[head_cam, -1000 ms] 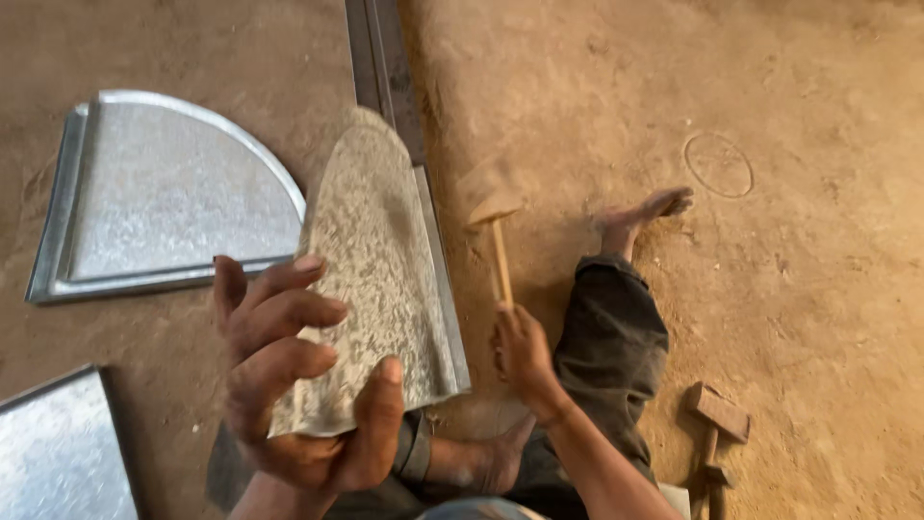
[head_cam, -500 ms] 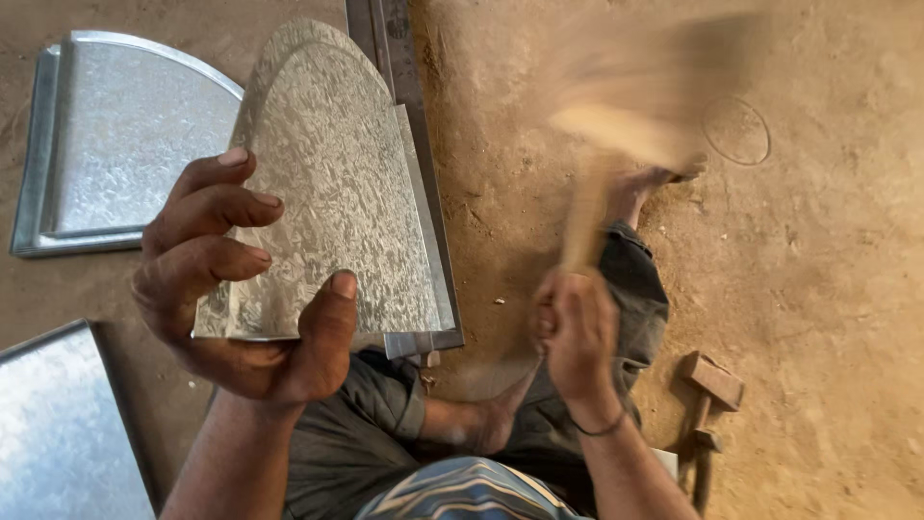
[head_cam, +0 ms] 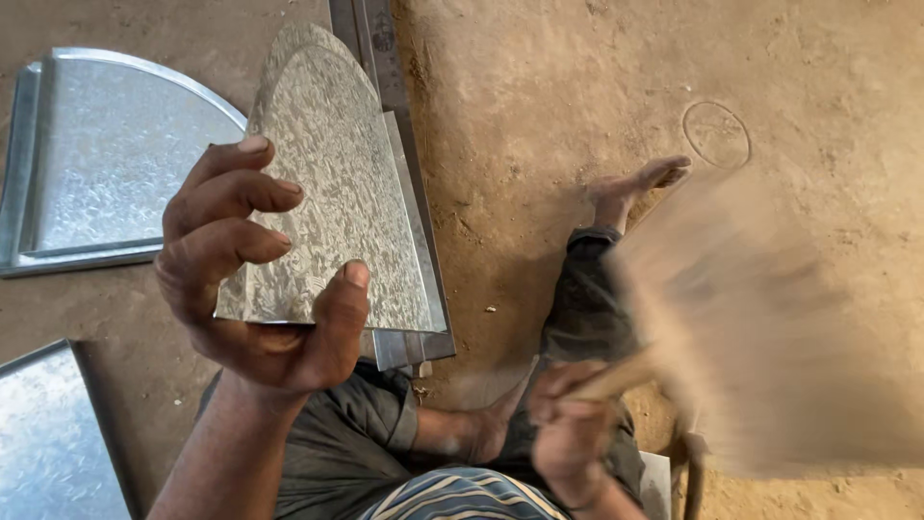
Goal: The person sits on the floor and uses a wooden mallet to hammer a semi-circular metal sheet against a long metal bar, shaping its edge. They repeatedly reposition the sheet and strike it to form a curved profile.
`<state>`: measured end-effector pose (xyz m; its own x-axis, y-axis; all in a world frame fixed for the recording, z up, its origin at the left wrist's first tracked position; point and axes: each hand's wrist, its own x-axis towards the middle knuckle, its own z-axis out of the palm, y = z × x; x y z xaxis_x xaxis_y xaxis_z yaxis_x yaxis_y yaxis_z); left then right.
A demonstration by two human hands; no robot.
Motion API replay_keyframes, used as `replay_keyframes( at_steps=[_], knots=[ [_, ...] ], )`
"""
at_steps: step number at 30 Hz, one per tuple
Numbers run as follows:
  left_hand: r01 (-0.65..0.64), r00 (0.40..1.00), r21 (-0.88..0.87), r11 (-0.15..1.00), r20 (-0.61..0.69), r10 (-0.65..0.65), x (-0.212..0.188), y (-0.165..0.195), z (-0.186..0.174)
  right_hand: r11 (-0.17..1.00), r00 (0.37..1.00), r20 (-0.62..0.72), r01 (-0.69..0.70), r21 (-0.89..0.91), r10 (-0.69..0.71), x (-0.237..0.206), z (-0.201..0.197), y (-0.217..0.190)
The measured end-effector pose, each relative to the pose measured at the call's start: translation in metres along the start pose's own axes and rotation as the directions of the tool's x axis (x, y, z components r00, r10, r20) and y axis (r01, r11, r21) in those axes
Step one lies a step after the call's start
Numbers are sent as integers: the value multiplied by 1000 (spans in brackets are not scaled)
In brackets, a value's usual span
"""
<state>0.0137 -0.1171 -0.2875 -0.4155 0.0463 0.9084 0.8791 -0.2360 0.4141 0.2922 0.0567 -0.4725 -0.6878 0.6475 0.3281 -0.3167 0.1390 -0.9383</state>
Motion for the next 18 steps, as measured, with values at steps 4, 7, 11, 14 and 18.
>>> replay_keyframes(
  at_steps=[4,7,11,14,18],
  knots=[
    [12,999,32,999,42,-13,-1,-1,-7,722,777,-116,-620,-307,619,-18,-1,3],
    [20,998,49,999,63,-23,1,-2,-12,699,695,-78,-713,54,714,-22,-1,-2],
    [-1,997,42,999,75,-3,1,-10,-11,950,984,-36,-159,268,174,-22,-4,-7],
    [1,996,46,999,87,-5,-2,-15,-11,514,679,-45,-595,-618,733,-24,-2,-9],
    [-38,995,44,998,94,34,-4,-20,-16,692,683,-123,-721,42,720,-32,1,-13]
  ],
)
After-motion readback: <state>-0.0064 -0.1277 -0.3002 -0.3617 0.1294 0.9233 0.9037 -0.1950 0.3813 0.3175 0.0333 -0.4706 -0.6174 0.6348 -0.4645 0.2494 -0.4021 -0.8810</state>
